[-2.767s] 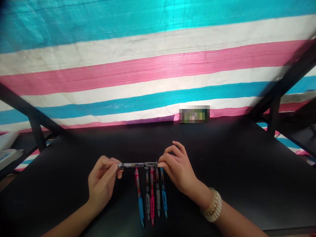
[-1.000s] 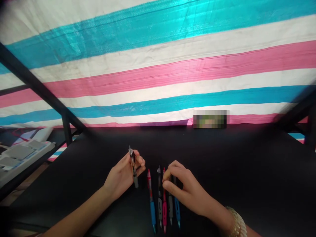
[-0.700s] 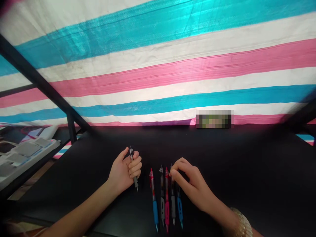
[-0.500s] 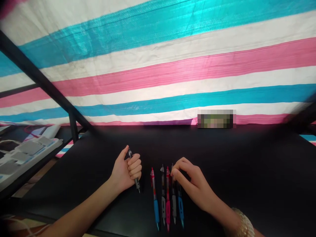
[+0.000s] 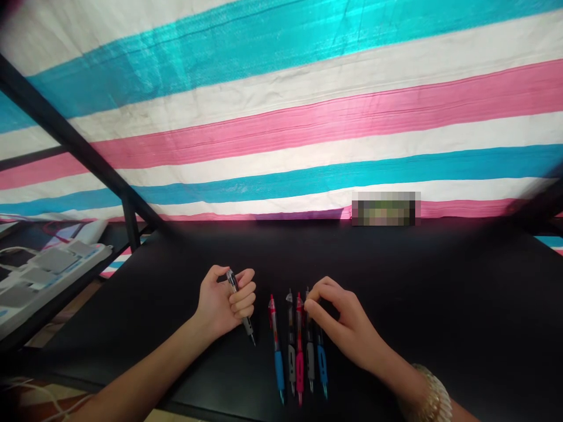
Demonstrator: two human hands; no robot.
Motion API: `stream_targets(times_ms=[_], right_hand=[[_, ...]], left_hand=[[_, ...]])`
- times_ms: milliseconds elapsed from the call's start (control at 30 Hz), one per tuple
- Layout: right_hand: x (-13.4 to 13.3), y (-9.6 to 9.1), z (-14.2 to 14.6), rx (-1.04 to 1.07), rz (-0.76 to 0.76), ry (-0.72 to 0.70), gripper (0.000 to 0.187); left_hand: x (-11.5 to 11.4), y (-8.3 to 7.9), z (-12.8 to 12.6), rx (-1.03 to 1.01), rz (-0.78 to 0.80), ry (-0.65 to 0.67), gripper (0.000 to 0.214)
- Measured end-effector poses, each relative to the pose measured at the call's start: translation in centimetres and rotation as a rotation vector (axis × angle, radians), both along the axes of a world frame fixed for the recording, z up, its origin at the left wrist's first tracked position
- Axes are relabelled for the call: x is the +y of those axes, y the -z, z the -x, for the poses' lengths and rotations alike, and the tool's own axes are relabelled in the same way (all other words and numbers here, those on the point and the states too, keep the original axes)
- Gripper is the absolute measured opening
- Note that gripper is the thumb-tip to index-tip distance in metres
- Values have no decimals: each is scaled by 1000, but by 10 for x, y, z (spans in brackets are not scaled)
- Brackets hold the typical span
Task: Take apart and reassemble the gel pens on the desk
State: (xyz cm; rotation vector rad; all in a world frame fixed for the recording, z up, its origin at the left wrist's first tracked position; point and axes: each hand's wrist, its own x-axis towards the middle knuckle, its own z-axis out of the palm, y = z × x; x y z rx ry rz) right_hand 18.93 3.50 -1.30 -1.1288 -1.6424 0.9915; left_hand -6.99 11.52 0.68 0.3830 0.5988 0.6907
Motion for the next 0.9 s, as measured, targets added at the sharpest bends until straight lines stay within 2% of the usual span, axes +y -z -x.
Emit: stream_targets(times_ms=[133,200,400,500,700,900], right_hand=[[0,0,0,-9,1,6,30],[0,-1,1,-19,10,5,30],[-1,-1,0,-35,21,4,29],[-1,-1,0,-31,21,5,28],[-1,-1,0,-33,19,-2,27],[0,0,0,-31,12,14,26]], left_hand=[[-2,-3,-1,4,-16,-6,18],[-2,-4,-1,11,-8,-4,19],[0,-3,-1,46,41,15,74],[1,-1,-2,58,54,15,82],[3,0,-3,47,57,22,69],[2,0,-1,27,34,26,40]])
